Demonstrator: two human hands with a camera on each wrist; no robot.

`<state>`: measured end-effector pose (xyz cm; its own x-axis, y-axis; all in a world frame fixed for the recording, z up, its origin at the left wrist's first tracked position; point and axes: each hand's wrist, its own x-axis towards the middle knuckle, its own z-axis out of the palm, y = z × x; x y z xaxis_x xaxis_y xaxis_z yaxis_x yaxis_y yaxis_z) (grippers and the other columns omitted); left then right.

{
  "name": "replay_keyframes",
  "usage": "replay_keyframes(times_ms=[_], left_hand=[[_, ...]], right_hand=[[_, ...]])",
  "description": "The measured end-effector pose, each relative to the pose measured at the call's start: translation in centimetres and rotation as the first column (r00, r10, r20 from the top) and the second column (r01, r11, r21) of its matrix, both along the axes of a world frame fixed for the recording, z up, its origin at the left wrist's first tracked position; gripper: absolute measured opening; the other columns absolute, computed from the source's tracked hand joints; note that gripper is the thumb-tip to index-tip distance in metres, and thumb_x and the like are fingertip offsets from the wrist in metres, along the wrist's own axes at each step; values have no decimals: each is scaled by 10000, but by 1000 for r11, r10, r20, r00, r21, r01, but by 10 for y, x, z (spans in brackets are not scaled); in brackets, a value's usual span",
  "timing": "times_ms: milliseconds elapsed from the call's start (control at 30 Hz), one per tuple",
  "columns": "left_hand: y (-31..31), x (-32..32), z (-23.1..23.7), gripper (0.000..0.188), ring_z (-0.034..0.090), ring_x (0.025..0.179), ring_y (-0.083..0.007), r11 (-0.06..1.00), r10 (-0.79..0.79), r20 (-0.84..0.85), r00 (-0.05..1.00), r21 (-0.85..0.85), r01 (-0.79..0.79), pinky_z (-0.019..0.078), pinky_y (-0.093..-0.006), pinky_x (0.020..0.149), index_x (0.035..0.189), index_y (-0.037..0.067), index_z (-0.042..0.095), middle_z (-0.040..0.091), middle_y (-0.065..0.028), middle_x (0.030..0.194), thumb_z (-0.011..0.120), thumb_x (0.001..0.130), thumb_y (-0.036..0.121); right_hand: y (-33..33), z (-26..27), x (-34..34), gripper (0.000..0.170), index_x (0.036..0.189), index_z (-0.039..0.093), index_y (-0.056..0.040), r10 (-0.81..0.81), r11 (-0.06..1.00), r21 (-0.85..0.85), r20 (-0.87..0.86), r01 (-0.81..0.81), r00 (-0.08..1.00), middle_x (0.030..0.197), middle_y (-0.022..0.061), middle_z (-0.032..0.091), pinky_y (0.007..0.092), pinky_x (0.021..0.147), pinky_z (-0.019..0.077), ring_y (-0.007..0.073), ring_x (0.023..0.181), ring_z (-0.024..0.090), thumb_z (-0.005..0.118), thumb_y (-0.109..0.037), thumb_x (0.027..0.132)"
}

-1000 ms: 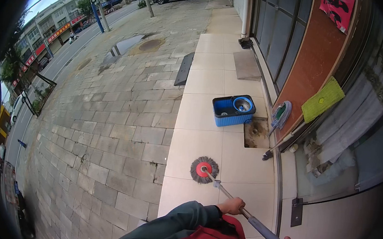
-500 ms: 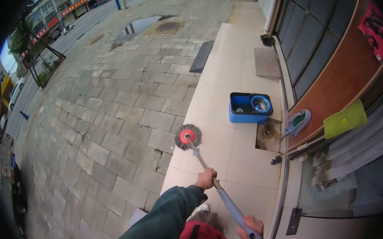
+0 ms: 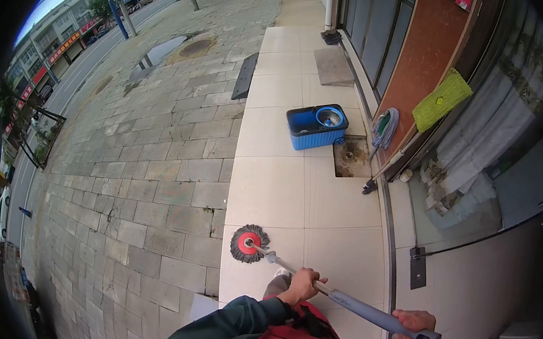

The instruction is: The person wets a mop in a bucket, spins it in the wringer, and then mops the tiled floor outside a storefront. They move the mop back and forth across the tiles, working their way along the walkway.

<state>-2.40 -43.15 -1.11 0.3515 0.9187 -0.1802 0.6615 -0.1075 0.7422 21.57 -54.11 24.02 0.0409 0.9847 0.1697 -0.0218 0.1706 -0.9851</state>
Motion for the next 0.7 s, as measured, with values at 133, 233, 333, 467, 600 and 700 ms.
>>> replay_keyframes(times_ms=[133, 233, 333, 467, 600, 700], left_hand=[[-44, 77, 4, 250, 520, 818, -351, 969, -247, 28, 969, -14, 247, 453, -431, 702, 722, 46, 620, 578, -145, 787, 626, 770, 292], [-74, 142, -4, 239, 517, 860, -341, 892, -452, 65, 890, 15, 452, 462, -435, 713, 750, 56, 619, 578, -136, 818, 628, 761, 295], [-107, 200, -4, 251, 519, 888, -331, 798, -603, 61, 795, 51, 601, 463, -447, 707, 762, 67, 608, 577, -129, 824, 625, 762, 318], [-150, 251, -9, 143, 524, 913, -325, 663, -748, 71, 660, 66, 745, 468, -455, 706, 778, 76, 590, 579, -117, 842, 623, 705, 195], [-194, 268, -14, 158, 520, 910, -332, 589, -804, 164, 571, 94, 803, 470, -431, 710, 782, 53, 574, 566, -124, 842, 617, 637, 96], [-212, 250, -11, 157, 518, 894, -335, 589, -801, 220, 557, 119, 800, 463, -431, 709, 772, 49, 568, 559, -129, 844, 623, 637, 105]], right_hand=[[-101, 33, 14, 346, 935, 505, -71, -320, 947, 10, 139, 322, 937, 894, 102, 543, 393, 800, 473, 247, 848, 560, 674, -113, 636], [-178, 25, 36, 325, 923, 487, -74, -455, 889, 44, 206, 457, 866, 917, 95, 537, 403, 841, 469, 243, 882, 569, 651, -93, 643], [-258, -11, 55, 347, 963, 471, -60, -572, 816, 102, 282, 569, 770, 955, 105, 532, 388, 840, 445, 220, 891, 541, 653, -120, 674], [-318, -11, 45, 333, 982, 460, -64, -624, 756, 189, 497, 626, 604, 991, 110, 520, 360, 826, 400, 209, 938, 495, 633, -175, 719], [-349, -4, 32, 353, 992, 441, -80, -704, 677, 325, 547, 661, 452, 1058, 123, 496, 372, 853, 349, 209, 965, 440, 617, -265, 748], [-357, -5, 18, 356, 995, 440, -89, -767, 615, 295, 440, 731, 468, 1031, 120, 489, 371, 878, 327, 217, 981, 432, 608, -285, 750]])
